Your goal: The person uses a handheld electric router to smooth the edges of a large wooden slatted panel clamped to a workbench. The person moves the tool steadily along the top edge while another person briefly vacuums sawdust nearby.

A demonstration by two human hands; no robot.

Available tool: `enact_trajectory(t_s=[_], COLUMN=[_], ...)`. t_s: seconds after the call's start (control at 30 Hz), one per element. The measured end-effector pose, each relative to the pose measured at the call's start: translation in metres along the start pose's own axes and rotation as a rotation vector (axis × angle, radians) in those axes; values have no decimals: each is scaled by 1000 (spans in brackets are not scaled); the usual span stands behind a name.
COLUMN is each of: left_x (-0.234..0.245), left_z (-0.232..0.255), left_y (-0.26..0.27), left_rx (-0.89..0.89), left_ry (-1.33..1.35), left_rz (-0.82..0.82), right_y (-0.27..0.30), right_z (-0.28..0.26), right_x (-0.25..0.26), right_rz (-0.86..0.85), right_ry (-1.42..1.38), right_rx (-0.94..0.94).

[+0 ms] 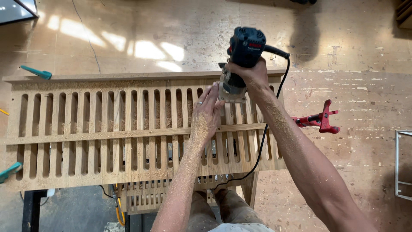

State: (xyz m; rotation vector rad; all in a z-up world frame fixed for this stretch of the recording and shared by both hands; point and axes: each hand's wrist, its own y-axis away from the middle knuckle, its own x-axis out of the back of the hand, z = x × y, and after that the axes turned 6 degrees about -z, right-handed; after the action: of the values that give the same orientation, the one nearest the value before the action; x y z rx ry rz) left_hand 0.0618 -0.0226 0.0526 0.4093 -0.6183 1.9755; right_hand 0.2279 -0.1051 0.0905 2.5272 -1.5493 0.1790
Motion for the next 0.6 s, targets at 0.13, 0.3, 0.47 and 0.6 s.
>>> enact_trajectory(t_s=[0.13,0.3,0.47,0.6], left_x=[-3,-9,-16,-16], left_z=[3,11,27,32], left_y=[1,9,2,4], left_rx=[-339,-172,49,176], left_ry=[366,282,142,63], left_rz=[70,-42,-188,-254], right_y=[10,12,7,8], right_z=[6,35,56,51], right_x=[-1,3,8,5], right_rz=[42,51,-19,-19], right_ry=[-49,-49,20,5], right_rx=[-133,-178,-212,-240])
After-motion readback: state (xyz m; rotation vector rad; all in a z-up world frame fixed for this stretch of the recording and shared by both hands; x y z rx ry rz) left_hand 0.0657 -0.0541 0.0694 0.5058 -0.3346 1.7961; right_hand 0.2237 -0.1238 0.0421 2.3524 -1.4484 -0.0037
